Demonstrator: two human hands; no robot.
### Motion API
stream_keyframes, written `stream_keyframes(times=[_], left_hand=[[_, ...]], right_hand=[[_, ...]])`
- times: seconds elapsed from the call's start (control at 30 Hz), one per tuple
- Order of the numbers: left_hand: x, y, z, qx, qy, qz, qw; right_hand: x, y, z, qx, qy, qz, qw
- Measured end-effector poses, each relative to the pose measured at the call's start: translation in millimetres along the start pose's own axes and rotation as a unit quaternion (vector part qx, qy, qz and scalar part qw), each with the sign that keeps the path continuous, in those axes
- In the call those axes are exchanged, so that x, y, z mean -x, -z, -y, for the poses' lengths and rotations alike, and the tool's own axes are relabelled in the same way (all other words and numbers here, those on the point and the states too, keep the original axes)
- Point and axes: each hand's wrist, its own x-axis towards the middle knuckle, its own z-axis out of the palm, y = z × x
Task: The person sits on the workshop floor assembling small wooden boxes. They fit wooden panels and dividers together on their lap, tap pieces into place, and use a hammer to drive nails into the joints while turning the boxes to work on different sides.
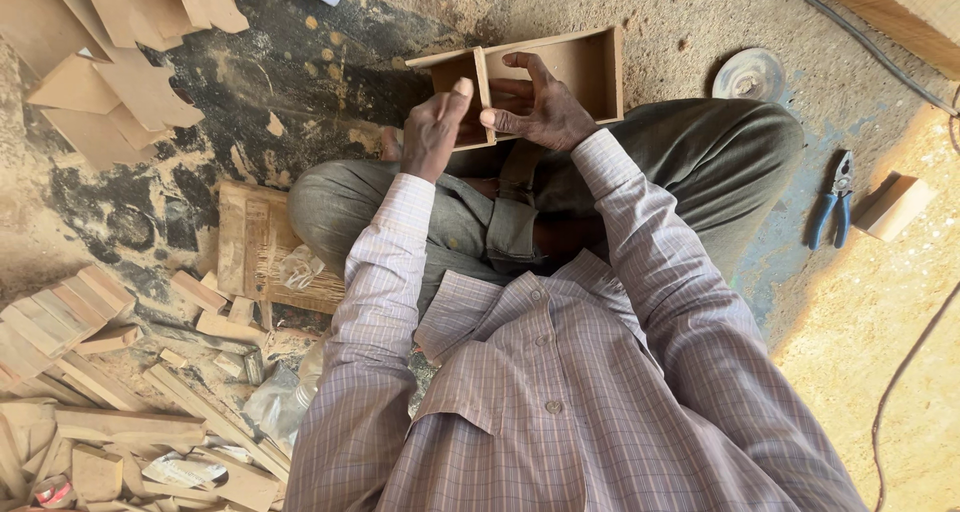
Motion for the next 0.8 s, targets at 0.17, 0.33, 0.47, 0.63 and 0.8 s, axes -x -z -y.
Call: stream_keyframes(times=[0.17,0.33,0.47,0.63,0.8], left_hand=[[-1,22,-10,0.127,0.095,-0.1,0.982],[-12,37,-37,0.262,0.201,-0.046,0.943],[-19,39,-47,0.322,0.202,-0.019,0.925],[-15,45,-42,0.368,0.177,-0.008,0.913],[-7,46,-40,0.403,0.105,-0.023,0.909]], right_hand=[[19,12,10,0.216,0.077,-0.257,0.939],[9,48,4,0.513,0.128,-0.41,0.743],[4,62,-7,0.293,-0.004,-0.305,0.906],[10,62,-9,0.213,-0.017,-0.3,0.93],[11,60,6,0.18,0.16,-0.345,0.907]])
